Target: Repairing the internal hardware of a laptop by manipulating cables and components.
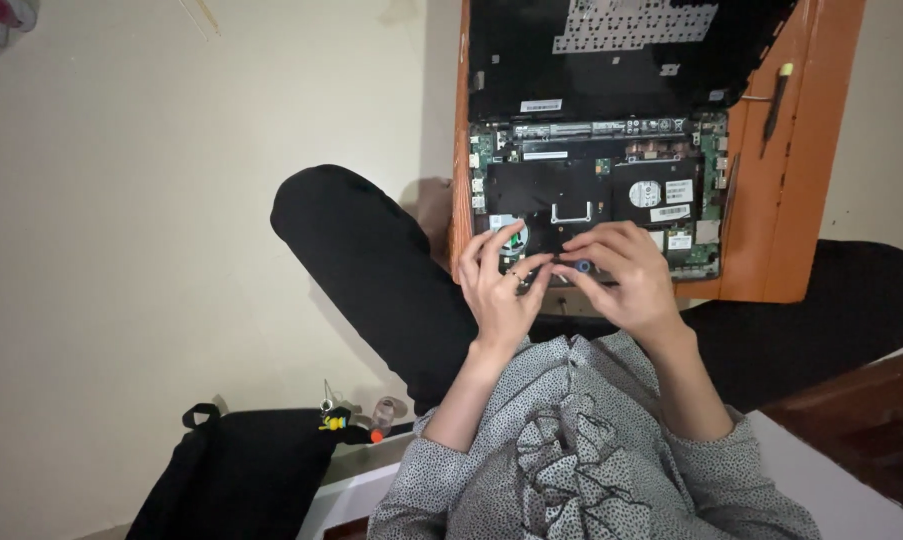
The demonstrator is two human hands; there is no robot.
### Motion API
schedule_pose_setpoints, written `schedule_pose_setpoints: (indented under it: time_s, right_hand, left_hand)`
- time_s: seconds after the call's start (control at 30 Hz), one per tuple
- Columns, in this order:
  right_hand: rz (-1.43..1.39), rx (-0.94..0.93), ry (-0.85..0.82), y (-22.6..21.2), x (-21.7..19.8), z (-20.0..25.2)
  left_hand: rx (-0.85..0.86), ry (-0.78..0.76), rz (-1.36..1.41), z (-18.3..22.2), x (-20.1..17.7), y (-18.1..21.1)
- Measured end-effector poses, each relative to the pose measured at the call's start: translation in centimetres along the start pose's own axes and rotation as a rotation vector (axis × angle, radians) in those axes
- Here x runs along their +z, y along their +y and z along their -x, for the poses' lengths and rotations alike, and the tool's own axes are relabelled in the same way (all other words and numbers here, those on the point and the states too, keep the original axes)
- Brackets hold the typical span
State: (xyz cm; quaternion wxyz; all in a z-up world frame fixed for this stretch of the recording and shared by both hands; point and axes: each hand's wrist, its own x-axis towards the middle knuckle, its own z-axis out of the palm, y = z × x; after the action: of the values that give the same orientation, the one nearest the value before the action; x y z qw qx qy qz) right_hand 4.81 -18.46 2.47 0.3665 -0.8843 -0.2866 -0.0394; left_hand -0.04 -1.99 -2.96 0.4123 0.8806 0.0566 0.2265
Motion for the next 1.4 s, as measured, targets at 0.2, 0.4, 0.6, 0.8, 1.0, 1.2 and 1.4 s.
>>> schedule_pose_setpoints:
  time_s: [0.2,0.4,0.6,0.8,1.0,1.2,1.4]
  right_hand:
    - [0.020,0.048,-0.001,-0.7,-0.2,-0.2]
    - [-0.032,0.088,-0.023,-1.0,-0.4,-0.4]
    - [-0.015,0.050,0.011,-0.4,-0.1,-0.2]
    - [-0.038,0.092,0.001,-1.0,-0.4,-0.5]
    - [-0.085,0.119,-0.007,-1.2,-0.9,-0.4]
    - [-0.046,0.112,-0.021,-1.3,-0.8,-0.9]
    - [-0.038,0.095,-0.028,-1.7,-1.2,-1.0]
  left_hand:
    - [0.019,-0.005,-0.006,-0.2,-0.5,0.5]
    - [0.025,0.002,-0.033,0.0,-0.1,0.2]
    - [-0.006,-0.021,-0.034,0.3,0.1,0.0]
    - [-0.003,0.008,-0.019,0.0,0.0,0.1]
    - [0.011,-0.006,-0.025,-0.1,0.0,0.3]
    - [-0.018,-0.015,-0.026,0.1,0.0,0.2]
    - [0.008,0.009,-0.025,-0.1,-0.2,0.3]
